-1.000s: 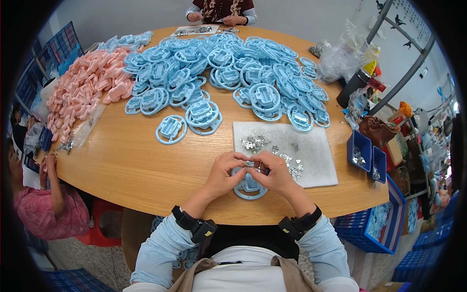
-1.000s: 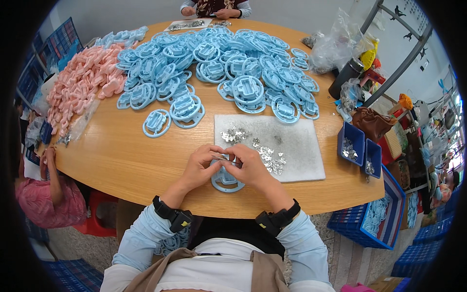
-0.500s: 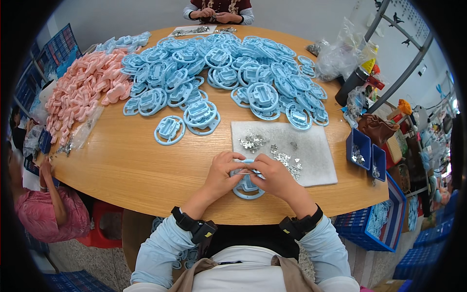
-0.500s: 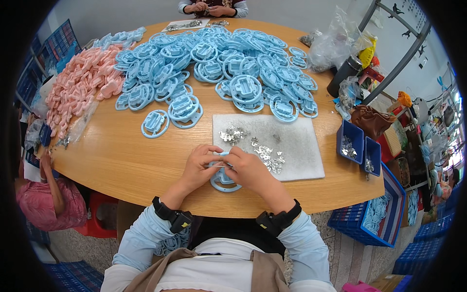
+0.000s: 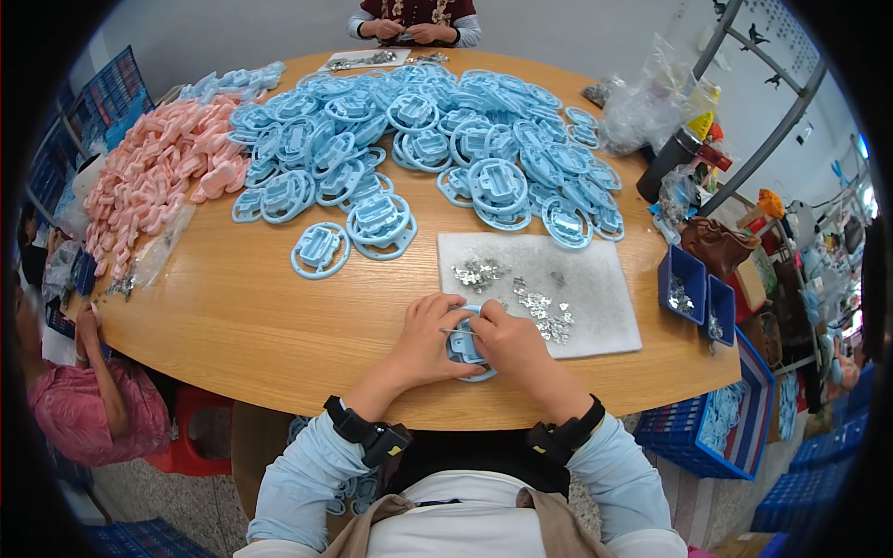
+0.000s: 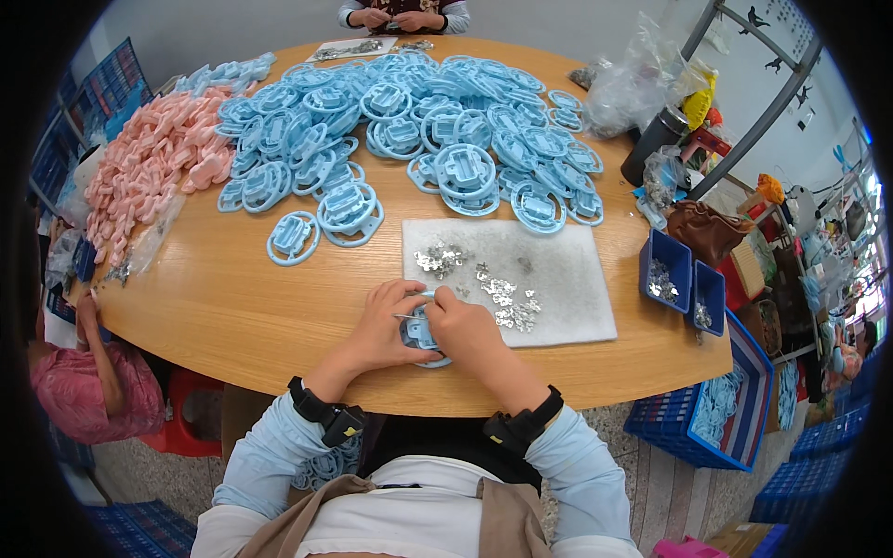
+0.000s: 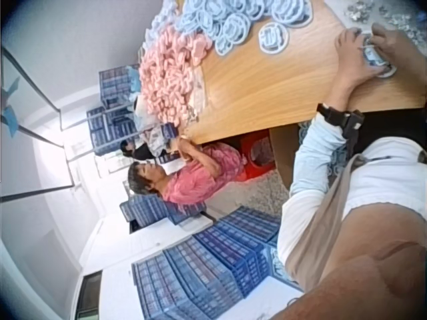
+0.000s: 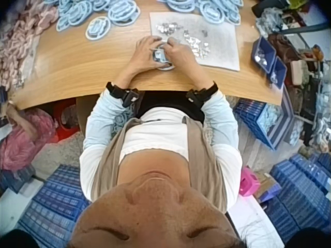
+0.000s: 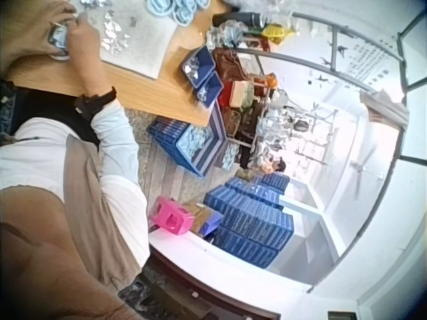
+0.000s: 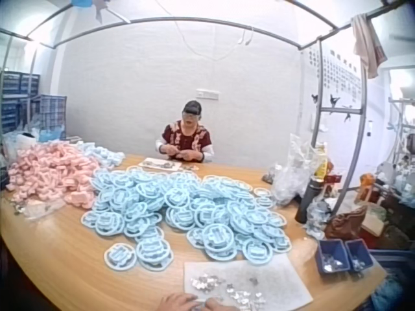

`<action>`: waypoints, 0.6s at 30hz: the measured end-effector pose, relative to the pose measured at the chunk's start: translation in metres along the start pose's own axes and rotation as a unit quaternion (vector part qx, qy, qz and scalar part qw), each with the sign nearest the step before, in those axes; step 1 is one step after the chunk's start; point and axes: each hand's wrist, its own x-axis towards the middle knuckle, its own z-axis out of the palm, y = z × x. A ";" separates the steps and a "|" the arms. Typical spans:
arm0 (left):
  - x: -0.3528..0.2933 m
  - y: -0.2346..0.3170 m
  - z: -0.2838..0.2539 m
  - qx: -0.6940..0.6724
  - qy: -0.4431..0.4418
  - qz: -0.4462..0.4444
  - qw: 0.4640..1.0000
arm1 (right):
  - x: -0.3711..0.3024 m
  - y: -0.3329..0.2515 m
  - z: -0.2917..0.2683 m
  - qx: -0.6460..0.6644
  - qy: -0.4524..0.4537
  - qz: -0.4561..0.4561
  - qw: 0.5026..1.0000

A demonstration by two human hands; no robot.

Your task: Manually assemble small metal or plastic components onto a larger blue plastic circular base.

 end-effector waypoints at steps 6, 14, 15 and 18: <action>0.000 -0.002 0.000 0.000 0.024 0.006 1.000 | -0.007 -0.008 -0.017 0.160 0.096 0.139 0.973; 0.001 0.028 -0.021 0.025 0.060 0.033 0.997 | 0.007 -0.004 -0.027 0.286 0.062 0.229 0.928; -0.004 0.032 -0.026 0.007 0.069 0.027 0.997 | 0.009 -0.009 -0.034 0.314 0.037 0.237 0.918; -0.023 0.046 -0.030 -0.358 0.146 -0.122 0.914 | 0.007 -0.023 -0.037 0.327 0.075 0.183 0.924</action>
